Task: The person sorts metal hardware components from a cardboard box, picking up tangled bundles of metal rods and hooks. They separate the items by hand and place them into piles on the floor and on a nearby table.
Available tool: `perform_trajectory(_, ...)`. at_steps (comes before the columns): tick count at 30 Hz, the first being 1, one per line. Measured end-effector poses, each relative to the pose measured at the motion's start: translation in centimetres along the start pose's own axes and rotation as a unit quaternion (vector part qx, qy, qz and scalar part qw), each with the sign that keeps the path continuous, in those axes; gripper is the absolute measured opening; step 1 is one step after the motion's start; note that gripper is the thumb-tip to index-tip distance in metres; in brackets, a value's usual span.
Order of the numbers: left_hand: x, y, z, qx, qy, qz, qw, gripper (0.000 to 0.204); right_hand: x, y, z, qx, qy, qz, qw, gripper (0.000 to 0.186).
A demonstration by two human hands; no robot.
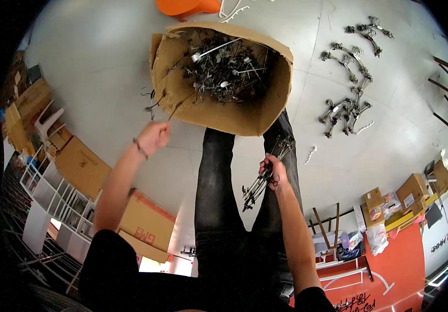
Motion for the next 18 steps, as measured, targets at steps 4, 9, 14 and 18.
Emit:
perform_trajectory(4,-6.9,3.2,4.8,-0.061,-0.02,-0.063,0.996,0.031,-0.1,0.8,-0.2,0.016,0.01,0.018,1.0,0.029)
perform_trajectory(9,8.4,1.8,10.3,0.109,0.098,-0.189,0.971,0.029,-0.4,0.8,-0.2,0.008,-0.004,0.002,1.0,0.029)
perform_trajectory(14,23.3,4.2,10.2,0.36,0.13,-0.194,0.903,0.023,-0.8,-0.2,-0.3,-0.012,0.0,-0.022,1.0,0.029)
perform_trajectory(18,16.1,7.3,5.8,-0.115,0.16,-0.11,0.974,0.022,-0.1,-1.0,-0.2,-0.022,-0.013,-0.027,0.999,0.029)
Point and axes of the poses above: each hand's wrist, its own x-axis towards the middle knuckle, its own y-axis out of the palm, z = x × y, the point moved 9 cm from there along x, towards the middle knuckle, and after that the axes turned 3 degrees about -y, right-handed, at the moved point
